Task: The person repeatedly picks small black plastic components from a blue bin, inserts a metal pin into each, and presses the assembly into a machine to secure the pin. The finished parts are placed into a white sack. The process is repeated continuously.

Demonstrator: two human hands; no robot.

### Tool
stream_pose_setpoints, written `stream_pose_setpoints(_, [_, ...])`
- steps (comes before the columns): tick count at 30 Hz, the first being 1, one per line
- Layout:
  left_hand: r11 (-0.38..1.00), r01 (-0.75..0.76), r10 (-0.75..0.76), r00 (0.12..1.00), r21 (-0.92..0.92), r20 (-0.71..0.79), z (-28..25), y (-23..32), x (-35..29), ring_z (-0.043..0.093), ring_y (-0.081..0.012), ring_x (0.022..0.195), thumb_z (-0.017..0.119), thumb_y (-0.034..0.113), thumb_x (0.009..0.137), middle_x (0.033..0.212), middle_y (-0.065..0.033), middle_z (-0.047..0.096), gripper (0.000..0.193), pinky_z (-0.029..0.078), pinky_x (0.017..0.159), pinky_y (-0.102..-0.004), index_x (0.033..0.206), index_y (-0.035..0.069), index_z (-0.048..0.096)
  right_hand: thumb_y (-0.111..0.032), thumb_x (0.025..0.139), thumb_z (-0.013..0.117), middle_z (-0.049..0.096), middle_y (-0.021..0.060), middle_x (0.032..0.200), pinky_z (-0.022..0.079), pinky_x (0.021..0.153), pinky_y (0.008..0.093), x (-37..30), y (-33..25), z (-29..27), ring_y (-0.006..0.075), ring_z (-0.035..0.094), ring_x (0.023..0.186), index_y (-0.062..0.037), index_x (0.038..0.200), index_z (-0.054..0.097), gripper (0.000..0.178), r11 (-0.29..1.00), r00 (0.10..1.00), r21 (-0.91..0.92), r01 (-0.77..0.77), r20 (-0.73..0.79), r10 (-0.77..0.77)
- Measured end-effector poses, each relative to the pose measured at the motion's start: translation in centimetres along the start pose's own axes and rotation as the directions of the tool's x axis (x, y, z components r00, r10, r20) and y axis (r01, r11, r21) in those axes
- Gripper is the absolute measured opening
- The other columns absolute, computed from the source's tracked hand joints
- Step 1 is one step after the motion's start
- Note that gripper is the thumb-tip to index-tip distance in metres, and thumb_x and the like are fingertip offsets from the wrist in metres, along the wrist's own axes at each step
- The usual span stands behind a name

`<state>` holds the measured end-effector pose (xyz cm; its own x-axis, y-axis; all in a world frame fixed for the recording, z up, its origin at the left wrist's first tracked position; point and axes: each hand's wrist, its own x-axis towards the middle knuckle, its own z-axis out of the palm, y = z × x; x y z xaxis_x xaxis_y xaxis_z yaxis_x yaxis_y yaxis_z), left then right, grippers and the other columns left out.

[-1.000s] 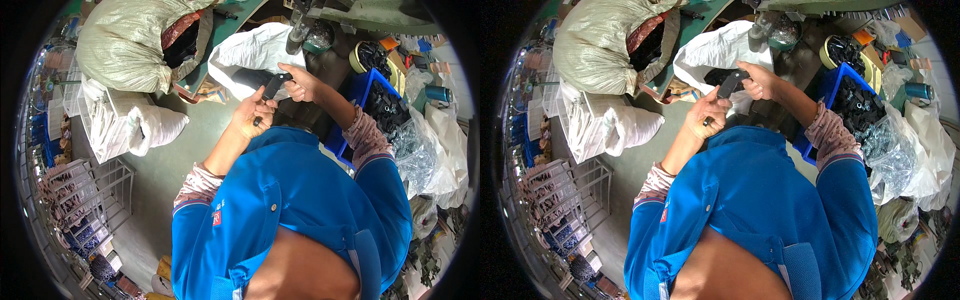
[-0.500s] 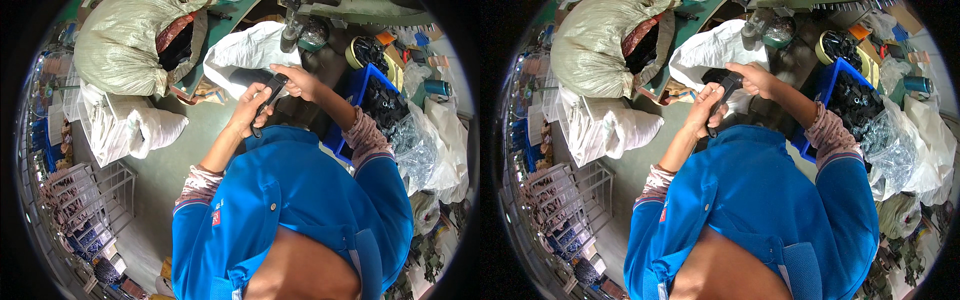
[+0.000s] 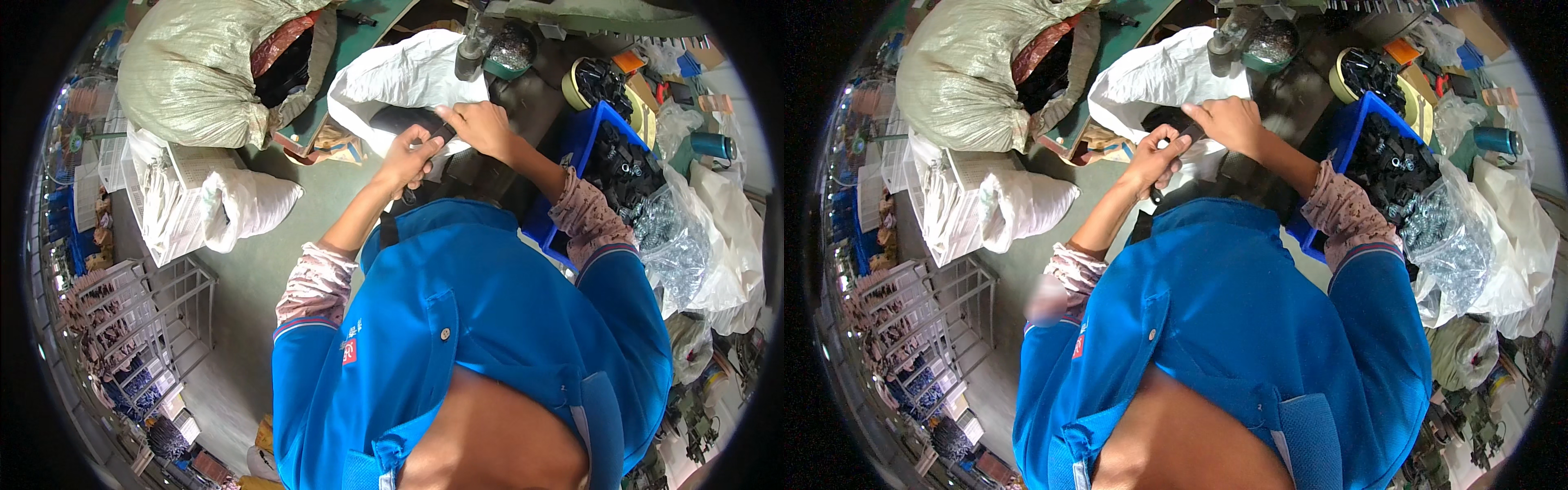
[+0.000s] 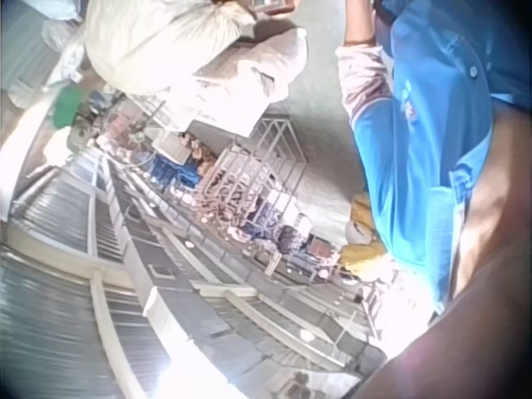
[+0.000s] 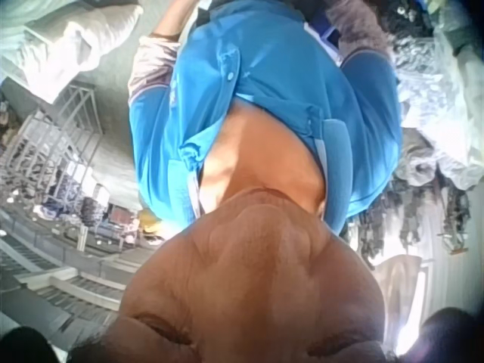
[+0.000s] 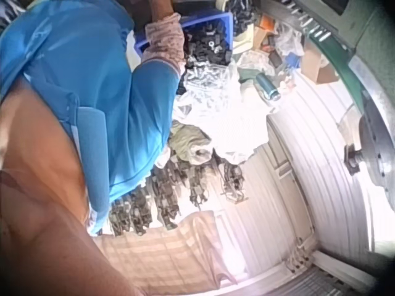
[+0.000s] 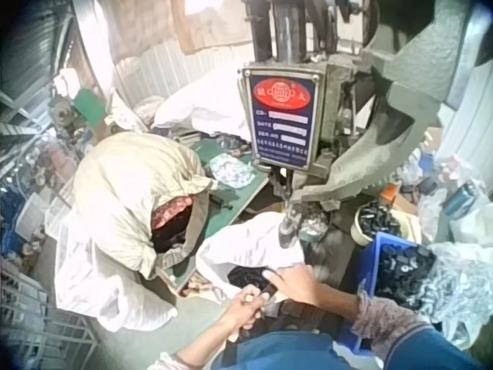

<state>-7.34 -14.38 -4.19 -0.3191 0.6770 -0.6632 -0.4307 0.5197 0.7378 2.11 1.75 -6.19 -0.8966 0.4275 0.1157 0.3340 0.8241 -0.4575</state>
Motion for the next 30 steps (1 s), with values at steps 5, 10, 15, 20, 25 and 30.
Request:
stream_pose_setpoints(5, [0.976, -0.165, 0.162, 0.986, 0.140, 0.037, 0.1, 1.0, -2.4, 0.033, -0.0049, 0.037, 0.062, 0.029, 0.089, 0.054, 0.0014, 0.046, 0.022, 0.022, 0.032, -0.0226, 0.083, 0.015, 0.045, -0.043, 0.095, 0.045, 0.054, 0.0103, 0.053, 0.039, 0.047, 0.0298, -0.6, 0.8, -1.4, 0.0206, 0.052, 0.047, -0.0046, 0.062, 0.058, 0.052, 0.831, 0.983, 0.538, -0.144, 0.173, 0.059])
stream_pose_setpoints(10, [0.936, -0.340, 0.352, 0.903, -0.091, 0.246, 0.2, 3.1, -5.6, 0.034, -0.0032, 0.037, 0.063, 0.023, 0.090, 0.054, 0.0002, 0.047, 0.022, 0.022, 0.032, -0.0199, 0.084, 0.010, 0.046, -0.042, 0.098, 0.036, 0.033, -0.0039, 0.043, 0.022, 0.037, 0.0208, -1.6, -1.9, -5.0, 0.0078, 0.031, 0.035, -0.0111, 0.056, 0.044, 0.053, -0.053, 0.860, 0.859, -0.510, 0.509, -0.036])
stream_pose_setpoints(15, [0.869, -0.423, 0.483, 0.840, -0.258, 0.248, 1.3, 3.4, -6.1, 0.030, -0.0031, 0.035, 0.054, 0.017, 0.095, 0.051, 0.0004, 0.041, 0.015, 0.020, 0.030, -0.0199, 0.088, 0.009, 0.043, -0.045, 0.099, 0.033, 0.030, -0.0042, 0.041, 0.023, 0.034, 0.0234, -0.9, -3.0, -5.2, 0.0086, 0.026, 0.030, -0.0139, 0.053, 0.037, 0.055, -0.404, 0.787, 0.677, -0.616, 0.503, -0.356])
stream_pose_setpoints(20, [0.901, -0.414, 0.432, 0.876, -0.126, 0.212, 0.1, 3.3, -5.6, 0.037, -0.0033, 0.040, 0.063, 0.023, 0.090, 0.054, -0.0003, 0.048, 0.023, 0.023, 0.033, -0.0197, 0.084, 0.009, 0.045, -0.045, 0.098, 0.036, 0.037, -0.0047, 0.052, 0.029, 0.044, 0.0228, -1.1, -2.4, -5.9, 0.0082, 0.038, 0.043, -0.0113, 0.065, 0.044, 0.048, -0.321, 0.726, 0.652, -0.687, 0.595, -0.346])
stream_pose_setpoints(25, [0.773, -0.489, 0.503, 0.861, 0.405, 0.080, -1.4, 1.8, -3.8, 0.037, -0.0043, 0.044, 0.063, 0.024, 0.089, 0.052, 0.0027, 0.045, 0.024, 0.027, 0.041, -0.0242, 0.083, 0.009, 0.046, -0.037, 0.093, 0.053, 0.046, 0.0018, 0.057, 0.036, 0.051, 0.0278, 0.2, -0.1, -3.8, 0.0134, 0.047, 0.052, -0.0029, 0.079, 0.053, 0.037, 0.660, 0.946, 0.750, -0.041, 0.241, -0.215])
stream_pose_setpoints(30, [0.660, -0.372, 0.487, 0.873, 0.653, 0.005, -2.1, 0.6, -2.4, 0.038, -0.0071, 0.048, 0.066, 0.025, 0.086, 0.051, 0.0003, 0.045, 0.026, 0.030, 0.045, -0.0276, 0.082, 0.010, 0.046, -0.031, 0.088, 0.059, 0.059, 0.0209, 0.064, 0.045, 0.058, 0.0430, -1.4, -1.1, -0.8, 0.0388, 0.060, 0.063, 0.0011, 0.083, 0.059, 0.033, 0.931, 0.992, 0.363, 0.049, 0.092, -0.088])
